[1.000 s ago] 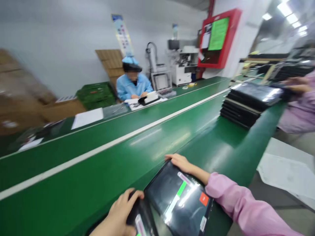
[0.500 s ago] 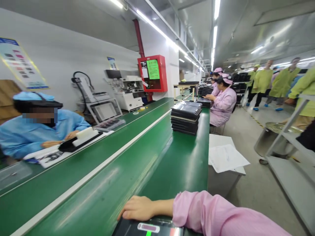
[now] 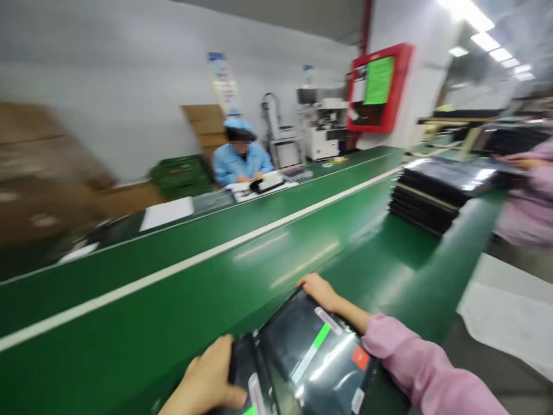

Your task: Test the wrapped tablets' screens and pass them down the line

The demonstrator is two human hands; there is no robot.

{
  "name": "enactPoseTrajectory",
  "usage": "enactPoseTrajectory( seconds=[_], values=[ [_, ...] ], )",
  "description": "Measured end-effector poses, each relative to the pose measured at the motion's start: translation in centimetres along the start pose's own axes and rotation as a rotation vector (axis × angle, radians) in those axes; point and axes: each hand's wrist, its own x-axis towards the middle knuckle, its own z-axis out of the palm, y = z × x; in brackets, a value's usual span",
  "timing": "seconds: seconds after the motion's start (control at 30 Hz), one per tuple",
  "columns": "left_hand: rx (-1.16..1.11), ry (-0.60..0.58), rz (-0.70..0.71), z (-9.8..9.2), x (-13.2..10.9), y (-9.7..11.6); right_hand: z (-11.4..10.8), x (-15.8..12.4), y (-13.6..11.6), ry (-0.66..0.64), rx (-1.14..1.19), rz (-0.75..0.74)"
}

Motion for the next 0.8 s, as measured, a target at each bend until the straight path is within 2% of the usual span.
enactPoseTrajectory(
  seconds=[0.07, 0.13, 0.27, 0.47, 0.57, 0.63, 0.7, 0.77, 0.8],
  values=[
    [-0.042, -0.036, -0.051, -0.8, -1.1, 0.9, 0.7, 0.0, 1.3, -0.015, 0.050, -0.019],
    [-0.058, -0.041, -0.068, -1.5, -1.4, 1.3, 1.0, -0.1, 2.6, 0.039, 0.081, -0.043],
    [-0.065, -0.046, -0.070, -1.4, -1.1, 0.8, 1.1, -0.1, 4.3, 0.082, 0.059, -0.055],
    [-0.070, -0.108, -0.073, -0.9, -0.2, 0.6, 0.9, 0.4, 3.5, 0.059, 0.014, -0.003],
    [-0.104, -0.067, -0.081, -1.0, -0.5, 1.0, 0.6, 0.8, 3.2, 0.088, 0.062, 0.068],
    [-0.142, 0.069, -0.132, -0.5, -1.9, 1.1, 0.1, 0.2, 3.3, 0.113, 0.126, 0.151],
    [-0.205, 0.264, -0.241, 0.9, -4.7, 0.5, -0.5, -2.0, 3.6, 0.113, 0.182, 0.204],
    [-0.347, 0.383, -0.340, 3.6, -8.7, -0.5, -1.0, -5.9, 4.2, 0.106, 0.182, 0.167],
    [-0.468, 0.373, -0.345, 5.5, -10.9, -1.0, -1.0, -8.4, 4.5, 0.103, 0.136, 0.111]
  ],
)
